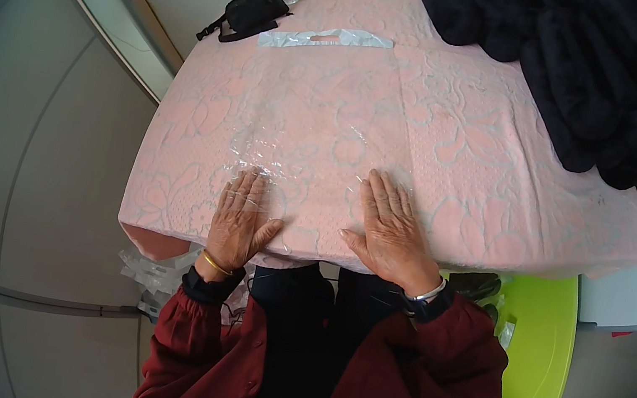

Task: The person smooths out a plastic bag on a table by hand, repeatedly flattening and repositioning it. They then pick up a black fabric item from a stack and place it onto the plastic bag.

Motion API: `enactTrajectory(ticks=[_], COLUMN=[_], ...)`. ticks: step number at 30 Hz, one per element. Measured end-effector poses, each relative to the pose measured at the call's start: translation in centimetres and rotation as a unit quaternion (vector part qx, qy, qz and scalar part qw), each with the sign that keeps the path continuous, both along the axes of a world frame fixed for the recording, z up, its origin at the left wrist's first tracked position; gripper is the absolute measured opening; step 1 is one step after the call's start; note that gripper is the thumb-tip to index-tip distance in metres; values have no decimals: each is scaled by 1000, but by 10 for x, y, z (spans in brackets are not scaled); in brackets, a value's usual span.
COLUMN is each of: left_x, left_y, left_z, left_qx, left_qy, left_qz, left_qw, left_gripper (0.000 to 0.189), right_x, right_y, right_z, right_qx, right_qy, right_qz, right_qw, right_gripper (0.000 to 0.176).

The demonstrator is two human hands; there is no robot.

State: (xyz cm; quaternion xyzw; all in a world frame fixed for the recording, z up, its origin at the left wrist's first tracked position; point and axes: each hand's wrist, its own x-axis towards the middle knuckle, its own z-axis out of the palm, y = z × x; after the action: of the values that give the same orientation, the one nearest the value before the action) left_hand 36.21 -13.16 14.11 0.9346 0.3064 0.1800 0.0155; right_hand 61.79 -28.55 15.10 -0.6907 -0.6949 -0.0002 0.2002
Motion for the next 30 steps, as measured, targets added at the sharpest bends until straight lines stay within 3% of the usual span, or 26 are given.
enactTrajectory(ticks=[5, 8, 11, 14, 17, 20, 24, 26, 28, 30], left_x=[-1, 3, 25, 31, 16, 5, 0, 3, 4, 4], left_y=[-2, -9, -40, -50, -36, -25, -24, -25, -26, -27], left_z=[-2, -18, 6, 1, -5, -9, -12, -11, -9, -10], left_qx=[-11, -1, -34, -36, -2, 2, 15, 22, 29, 34], left_qy=[-44, -42, -62, -23, 11, 8, 6, 5, 6, 5], left_qz=[-21, -48, -152, -205, -117, -94, -77, -75, -72, -73], left_qw=[999, 998, 986, 978, 993, 996, 997, 997, 997, 997], left_gripper=[69, 65, 72, 81, 93, 102, 108, 109, 109, 109], right_x=[-5, -10, -37, -25, -13, 4, 23, 40, 74, 116], right_y=[-2, -1, -8, -24, -39, -49, -51, -57, -59, -57], right_z=[1, -13, -18, -12, -11, -12, -26, -4, 28, 48], right_qx=[11, 83, 100, 69, 53, 55, 92, 149, 285, 385], right_qy=[6, 18, 99, 23, -12, -26, 82, 243, 215, 100], right_qz=[-11, 56, 98, 78, 68, 60, 125, 53, -66, -180], right_qw=[1000, 995, 985, 994, 996, 996, 984, 957, 932, 900], right_gripper=[77, 77, 81, 85, 84, 79, 68, 56, 51, 53])
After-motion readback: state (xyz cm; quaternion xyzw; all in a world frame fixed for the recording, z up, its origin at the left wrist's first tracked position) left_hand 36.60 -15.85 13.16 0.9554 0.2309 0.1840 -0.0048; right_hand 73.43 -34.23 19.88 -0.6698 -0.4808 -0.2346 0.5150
